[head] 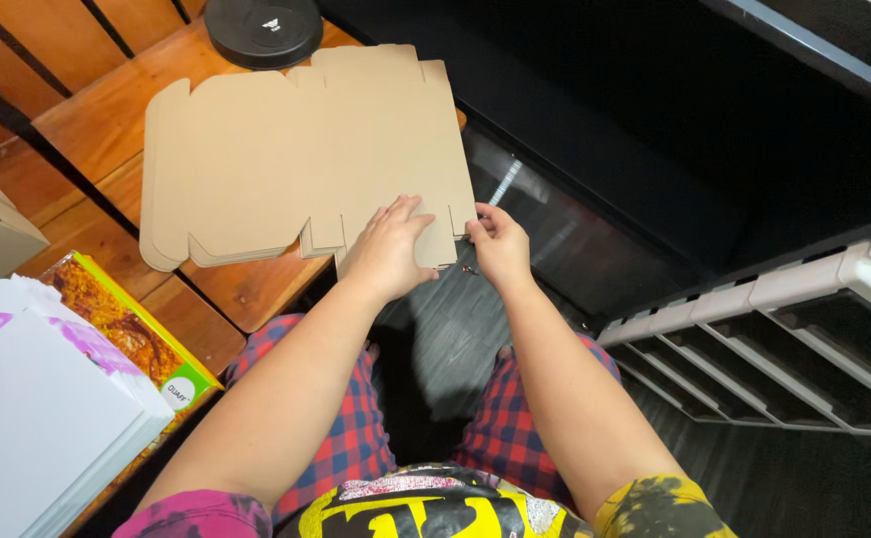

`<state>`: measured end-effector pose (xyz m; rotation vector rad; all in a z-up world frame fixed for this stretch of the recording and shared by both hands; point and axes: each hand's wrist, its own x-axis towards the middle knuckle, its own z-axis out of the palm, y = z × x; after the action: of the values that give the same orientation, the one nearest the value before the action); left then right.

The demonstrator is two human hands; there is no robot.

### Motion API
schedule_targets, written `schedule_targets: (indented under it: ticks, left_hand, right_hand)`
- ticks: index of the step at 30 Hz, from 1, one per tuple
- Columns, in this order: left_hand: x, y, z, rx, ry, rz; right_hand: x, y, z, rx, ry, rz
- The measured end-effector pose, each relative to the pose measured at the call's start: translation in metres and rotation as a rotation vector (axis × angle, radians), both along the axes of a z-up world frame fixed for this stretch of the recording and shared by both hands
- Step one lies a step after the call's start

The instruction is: The person repeatedly picks up flat cardboard pieces from a wooden chair and places them onto a black shelf. The person handles the cardboard by hand, stacking them one by one.

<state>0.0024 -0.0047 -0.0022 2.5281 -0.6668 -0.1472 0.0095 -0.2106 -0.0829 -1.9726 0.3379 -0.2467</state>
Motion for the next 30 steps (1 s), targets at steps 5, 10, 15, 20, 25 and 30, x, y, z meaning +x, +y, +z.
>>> schedule_targets:
  ticks: [5, 10, 15, 20, 25, 30]
  left_hand:
    - [0.001, -0.001, -0.001, 0.028, 0.006, 0.000]
    - [0.003, -0.002, -0.003, 0.012, 0.020, 0.008]
    - [0.001, -0.001, -0.004, -0.031, 0.049, 0.009]
    - [-0.004, -0.002, 0.004, -0.061, 0.083, 0.032]
    - [-0.009, -0.004, 0.012, -0.076, 0.102, 0.033]
    - [-0.002, -0.008, -0.012, -0.018, -0.064, -0.015]
  right_hand:
    - [-0.002, -0.006, 0.002, 0.068, 0.001, 0.034]
    - [-0.003, -0.006, 0.004, 0.070, -0.010, 0.046]
    - [-0.003, -0.008, 0.003, 0.095, -0.021, 0.045]
    - [-0.003, -0.007, 0.004, 0.108, -0.021, 0.045]
    - [-0.005, -0.007, 0.007, 0.116, -0.018, 0.046]
    - [0.002, -0.010, -0.006, 0.078, -0.028, 0.059]
